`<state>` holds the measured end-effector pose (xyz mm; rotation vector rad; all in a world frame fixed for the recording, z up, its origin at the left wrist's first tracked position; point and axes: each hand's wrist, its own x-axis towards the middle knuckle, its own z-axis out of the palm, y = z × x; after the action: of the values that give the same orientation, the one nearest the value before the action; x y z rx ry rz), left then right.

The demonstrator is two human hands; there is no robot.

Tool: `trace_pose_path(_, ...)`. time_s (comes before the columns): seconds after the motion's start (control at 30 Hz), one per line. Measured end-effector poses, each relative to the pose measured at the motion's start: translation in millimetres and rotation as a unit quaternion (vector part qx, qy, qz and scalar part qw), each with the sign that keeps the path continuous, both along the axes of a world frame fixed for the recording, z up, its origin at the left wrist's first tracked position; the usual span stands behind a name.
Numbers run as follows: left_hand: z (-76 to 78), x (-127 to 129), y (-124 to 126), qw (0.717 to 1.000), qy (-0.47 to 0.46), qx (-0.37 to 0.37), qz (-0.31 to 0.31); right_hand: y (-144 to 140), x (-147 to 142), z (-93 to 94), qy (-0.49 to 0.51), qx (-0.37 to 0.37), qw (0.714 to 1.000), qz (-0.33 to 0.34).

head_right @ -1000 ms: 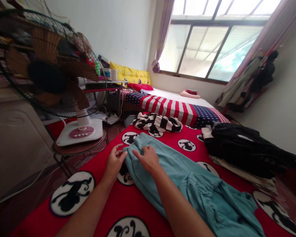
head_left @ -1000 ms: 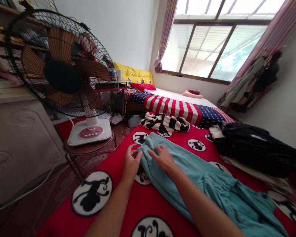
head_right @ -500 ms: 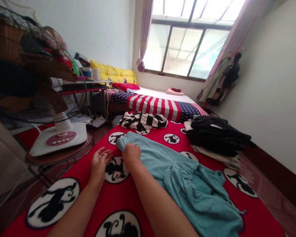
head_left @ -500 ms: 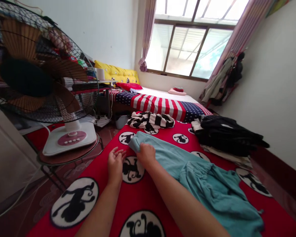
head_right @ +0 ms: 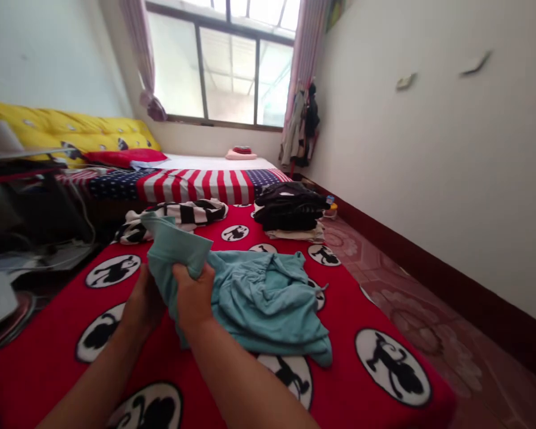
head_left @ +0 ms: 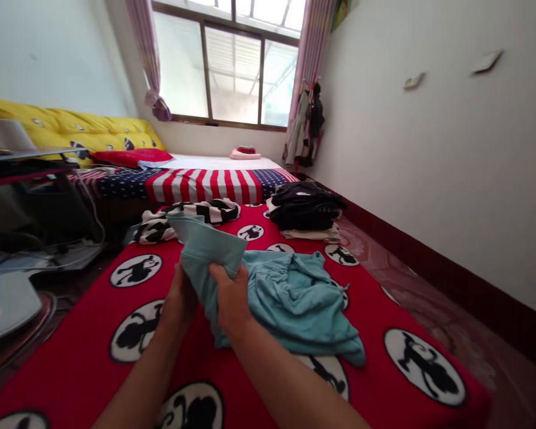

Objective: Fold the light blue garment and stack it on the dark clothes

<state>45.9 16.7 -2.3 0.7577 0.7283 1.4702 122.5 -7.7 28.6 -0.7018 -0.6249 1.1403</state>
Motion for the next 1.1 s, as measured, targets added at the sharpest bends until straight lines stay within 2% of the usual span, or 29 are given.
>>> trace_pose_path(0.1,23.2,51,-2,0.992,0.058,0.102,-0.044,-24,44,7.4,0.099,-0.029,0.992,-0.071)
trace_pose_path(0.17,27.8,86,-1,0.968,0.152,0.186,-0.077,-40,79,2.1,0.13,-0.039,0.979,-0.154)
trace_pose_path(0.2,25.5,103,-1,0.945,0.215,0.225,-0.099,-48,97,-3.9,0.138,-0.043,0.97,-0.197)
trace_pose_path(0.27,12.2,135,-3,0.872,0.369,0.283,-0.153,-64,127,-21.0,0.151,-0.063,0.951,-0.261)
trace_pose_path(0.33,-7.8,160,-7,0.764,0.521,0.328,-0.191,-80,147,-41.0,0.17,-0.097,0.938,-0.287)
trace_pose_path(0.4,-26.4,176,-13,0.662,0.628,0.365,-0.185,-94,158,-58.5,0.189,-0.122,0.933,-0.279)
trace_pose_path(0.43,-33.1,180,-15,0.626,0.659,0.379,-0.175,-100,159,-64.9,0.197,-0.126,0.935,-0.268)
trace_pose_path(0.5,-39.6,183,-18,0.586,0.688,0.398,-0.16,-107,159,-72.1,0.208,-0.122,0.938,-0.248)
trace_pose_path(0.6,-38.2,182,-19,0.566,0.7,0.407,-0.152,-109,156,-72.7,0.208,-0.11,0.939,-0.25)
trace_pose_path(0.73,-36.6,177,-22,0.559,0.71,0.41,-0.126,-111,162,-74.1,0.219,-0.109,0.944,-0.223)
trace_pose_path(0.83,-40.8,163,-27,0.553,0.711,0.42,-0.11,-126,180,-81.5,0.202,-0.133,0.949,-0.201)
trace_pose_path(0.9,-45.0,147,-31,0.548,0.713,0.428,-0.089,-144,194,-82.4,0.159,-0.141,0.95,-0.228)
trace_pose_path(0.97,-49.6,131,-37,0.548,0.717,0.428,-0.048,-162,208,-72.7,0.09,-0.136,0.938,-0.305)
trace_pose_path(1.03,-54.3,117,-43,0.556,0.723,0.41,0.004,-176,215,-51.1,-0.008,-0.102,0.917,-0.386)
trace_pose_path(1.1,-59.4,107,-47,0.579,0.725,0.369,0.053,-179,215,-24.0,-0.137,-0.044,0.904,-0.403)
